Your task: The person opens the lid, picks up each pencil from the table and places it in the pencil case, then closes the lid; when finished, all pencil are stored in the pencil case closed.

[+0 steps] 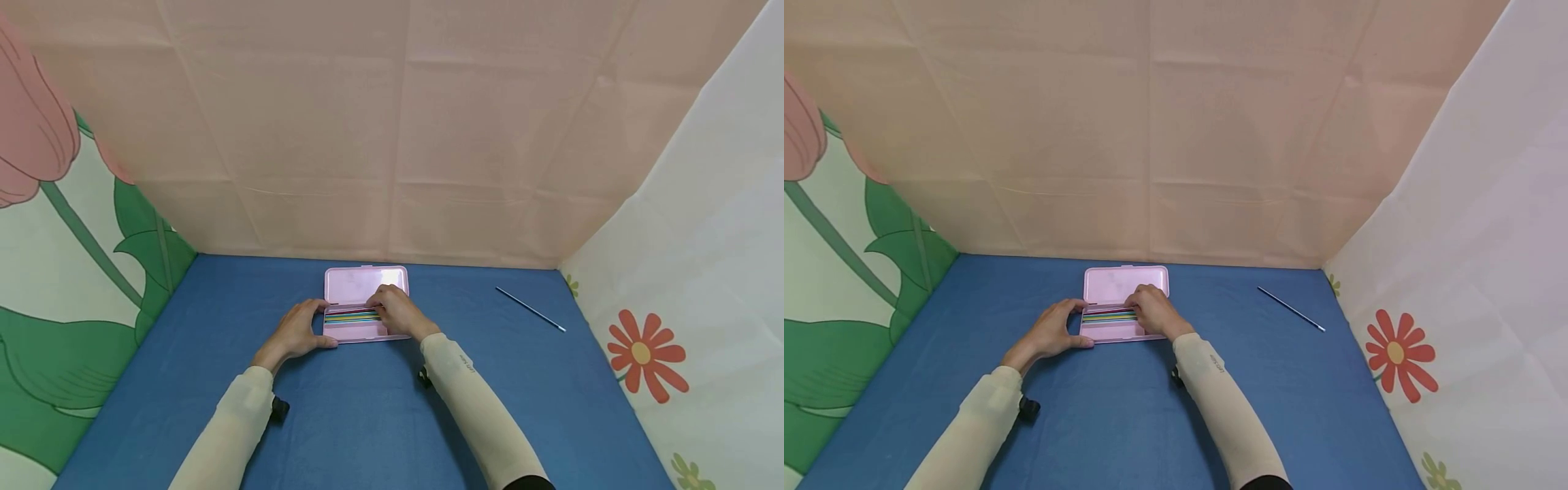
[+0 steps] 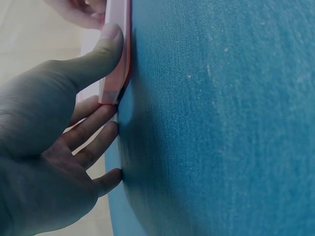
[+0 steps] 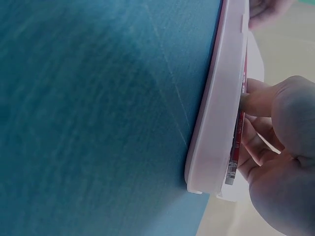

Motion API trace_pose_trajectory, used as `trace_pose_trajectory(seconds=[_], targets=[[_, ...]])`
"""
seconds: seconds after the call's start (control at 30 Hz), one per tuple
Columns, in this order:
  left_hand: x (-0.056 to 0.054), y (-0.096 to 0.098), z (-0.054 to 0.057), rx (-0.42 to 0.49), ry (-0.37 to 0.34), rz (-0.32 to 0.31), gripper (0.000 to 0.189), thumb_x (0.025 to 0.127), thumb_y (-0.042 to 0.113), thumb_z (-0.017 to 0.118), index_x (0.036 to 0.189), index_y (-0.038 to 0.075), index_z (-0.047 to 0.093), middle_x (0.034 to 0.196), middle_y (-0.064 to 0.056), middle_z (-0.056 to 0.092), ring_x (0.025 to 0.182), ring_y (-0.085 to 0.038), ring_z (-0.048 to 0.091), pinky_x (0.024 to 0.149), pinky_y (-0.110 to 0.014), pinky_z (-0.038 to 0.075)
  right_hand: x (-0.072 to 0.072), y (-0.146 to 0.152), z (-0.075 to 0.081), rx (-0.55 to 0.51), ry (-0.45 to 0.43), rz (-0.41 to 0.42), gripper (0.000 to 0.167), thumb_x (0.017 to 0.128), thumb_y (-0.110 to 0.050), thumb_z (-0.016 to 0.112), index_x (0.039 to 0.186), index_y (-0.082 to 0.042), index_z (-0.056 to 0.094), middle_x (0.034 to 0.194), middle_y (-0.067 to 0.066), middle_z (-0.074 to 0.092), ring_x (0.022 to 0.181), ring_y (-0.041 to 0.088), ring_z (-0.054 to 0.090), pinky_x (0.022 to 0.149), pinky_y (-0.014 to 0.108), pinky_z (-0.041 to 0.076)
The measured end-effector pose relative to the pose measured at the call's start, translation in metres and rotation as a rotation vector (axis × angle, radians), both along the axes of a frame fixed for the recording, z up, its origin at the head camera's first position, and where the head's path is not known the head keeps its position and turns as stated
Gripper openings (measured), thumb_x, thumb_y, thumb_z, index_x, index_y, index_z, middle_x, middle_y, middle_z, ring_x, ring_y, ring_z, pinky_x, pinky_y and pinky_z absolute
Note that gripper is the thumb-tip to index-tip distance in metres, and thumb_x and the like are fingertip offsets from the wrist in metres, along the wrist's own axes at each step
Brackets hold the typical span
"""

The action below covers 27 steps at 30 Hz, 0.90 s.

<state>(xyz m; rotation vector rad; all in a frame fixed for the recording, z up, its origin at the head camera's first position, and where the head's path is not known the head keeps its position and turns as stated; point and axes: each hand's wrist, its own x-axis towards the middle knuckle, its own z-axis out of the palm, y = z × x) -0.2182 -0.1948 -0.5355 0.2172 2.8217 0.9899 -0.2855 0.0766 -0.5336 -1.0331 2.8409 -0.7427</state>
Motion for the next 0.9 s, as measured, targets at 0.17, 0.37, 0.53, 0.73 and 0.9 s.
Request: trace_pose_trajectory(seconds=[0.17,0.37,0.53,0.73,0.9], targets=[[0.000,0.000,0.000,-0.003,-0.004,0.001,0.088,0.088,0.030,0.100,0.159,0.004,0.056,0.166,-0.025,0.057,0.159,-0.050,0.047,0.134,-0.073,0.036,0.000,0.001,-0.001,0.019,0.001,0.007,0.026,0.110,-0.001,0.066,0.124,-0.007,0.087,0.123,0.010,0.080,0.117,0.026,0.072,0.112,0.044,0.061],[0.000,0.001,0.000,-0.002,0.000,-0.008,0.088,0.088,0.029,0.101,0.159,0.004,0.056,0.165,-0.025,0.057,0.158,-0.051,0.047,0.133,-0.074,0.035,0.001,0.000,-0.001,0.033,-0.009,-0.002,0.025,0.110,-0.003,0.066,0.125,-0.007,0.087,0.123,0.009,0.079,0.119,0.026,0.071,0.113,0.043,0.060],[0.001,0.000,0.001,0.000,-0.007,-0.005,0.087,0.089,0.030,0.100,0.160,0.004,0.056,0.166,-0.025,0.057,0.159,-0.051,0.047,0.133,-0.074,0.034,0.000,0.002,-0.001,-0.004,-0.004,0.011,0.024,0.109,-0.002,0.068,0.123,-0.007,0.087,0.123,0.009,0.081,0.118,0.026,0.072,0.111,0.045,0.061],[0.001,0.000,-0.001,-0.001,-0.002,0.002,0.090,0.087,0.029,0.101,0.160,0.003,0.055,0.167,-0.026,0.056,0.158,-0.052,0.047,0.133,-0.075,0.036,0.000,0.012,0.005,-0.036,0.033,0.051,0.021,0.107,-0.001,0.070,0.120,-0.005,0.086,0.119,0.011,0.082,0.113,0.027,0.074,0.108,0.048,0.061],[0.001,0.001,-0.001,-0.001,0.005,0.007,0.089,0.087,0.029,0.101,0.160,0.004,0.056,0.166,-0.025,0.057,0.158,-0.051,0.048,0.132,-0.074,0.037,0.003,0.028,0.010,-0.053,0.034,0.056,0.020,0.106,-0.002,0.072,0.122,-0.002,0.083,0.118,0.013,0.082,0.110,0.028,0.075,0.105,0.048,0.063]])
